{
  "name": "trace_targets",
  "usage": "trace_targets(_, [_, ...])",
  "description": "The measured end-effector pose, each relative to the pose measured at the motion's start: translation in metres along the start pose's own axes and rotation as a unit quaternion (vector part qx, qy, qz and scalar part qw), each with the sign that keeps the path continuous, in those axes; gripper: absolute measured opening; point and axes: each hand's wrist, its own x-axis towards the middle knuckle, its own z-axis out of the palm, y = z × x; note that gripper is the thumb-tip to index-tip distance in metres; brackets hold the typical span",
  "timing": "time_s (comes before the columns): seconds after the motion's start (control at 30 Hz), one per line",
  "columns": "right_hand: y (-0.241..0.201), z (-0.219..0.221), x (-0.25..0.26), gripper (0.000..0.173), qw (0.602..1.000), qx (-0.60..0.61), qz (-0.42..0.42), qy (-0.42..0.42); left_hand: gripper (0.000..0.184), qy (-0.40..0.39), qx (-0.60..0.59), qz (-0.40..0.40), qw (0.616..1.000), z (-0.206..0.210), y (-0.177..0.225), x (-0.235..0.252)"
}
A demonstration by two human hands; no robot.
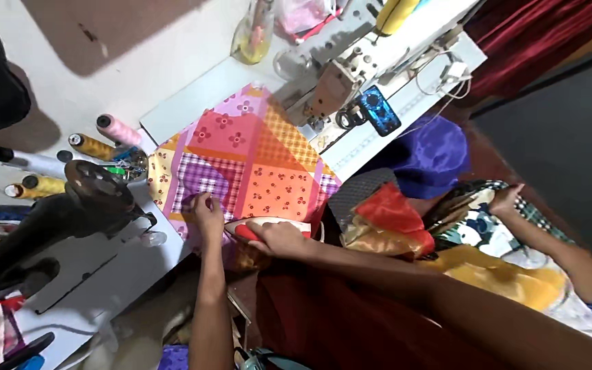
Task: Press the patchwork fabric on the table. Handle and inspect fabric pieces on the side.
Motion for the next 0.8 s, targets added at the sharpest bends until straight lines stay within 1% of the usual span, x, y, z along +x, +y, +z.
trace_targets(0.07, [0.019, -0.018, -0.003, 0.057, 0.998, 0.028, 0.043, 0.04, 0.035, -0.038, 0.035, -0.016, 0.999, 0.007, 0.017, 0.013])
trace_targets(0.17, [0.066, -0.052, -0.013, 0.056, 0.983, 0.072, 0.13, 0.109, 0.041, -0.057, 0.049, -0.034, 0.997, 0.021, 0.031, 0.031])
trace_targets(0.23, [0.111, -0.056, -0.018, 0.054, 0.967, 0.07, 0.172, 0.171, 0.047, -0.06, 0.052, -0.044, 0.996, 0.028, 0.039, 0.041])
trace_targets(0.3, [0.143, -0.058, -0.027, 0.051, 0.954, 0.071, 0.195, 0.215, 0.054, -0.054, 0.03, -0.067, 0.996, 0.034, 0.048, 0.051])
trace_targets(0.4, [0.17, -0.059, -0.05, 0.054, 0.939, 0.108, 0.221, 0.239, 0.065, -0.025, 0.002, -0.098, 0.995, 0.038, 0.06, 0.069])
trace_targets(0.47, [0.181, -0.053, -0.068, 0.056, 0.927, 0.134, 0.221, 0.273, 0.067, -0.003, -0.012, -0.118, 0.993, 0.04, 0.067, 0.086])
trace_targets(0.57, [0.184, -0.039, -0.096, 0.055, 0.89, 0.202, 0.228, 0.339, 0.069, 0.007, -0.056, -0.165, 0.985, 0.045, 0.073, 0.107])
trace_targets(0.6, [0.184, -0.033, -0.104, 0.054, 0.873, 0.232, 0.236, 0.359, 0.067, 0.003, -0.037, -0.164, 0.986, 0.046, 0.076, 0.111])
trace_targets(0.67, [0.185, -0.025, -0.117, 0.051, 0.841, 0.284, 0.247, 0.389, 0.065, -0.001, 0.049, -0.119, 0.992, 0.05, 0.085, 0.117])
trace_targets(0.73, [0.186, -0.017, -0.126, 0.05, 0.823, 0.308, 0.245, 0.41, 0.074, -0.005, 0.109, -0.054, 0.993, 0.06, 0.083, 0.128])
trace_targets(0.8, [0.185, -0.013, -0.135, 0.051, 0.821, 0.313, 0.245, 0.409, 0.086, -0.039, 0.182, -0.005, 0.982, 0.068, 0.074, 0.142])
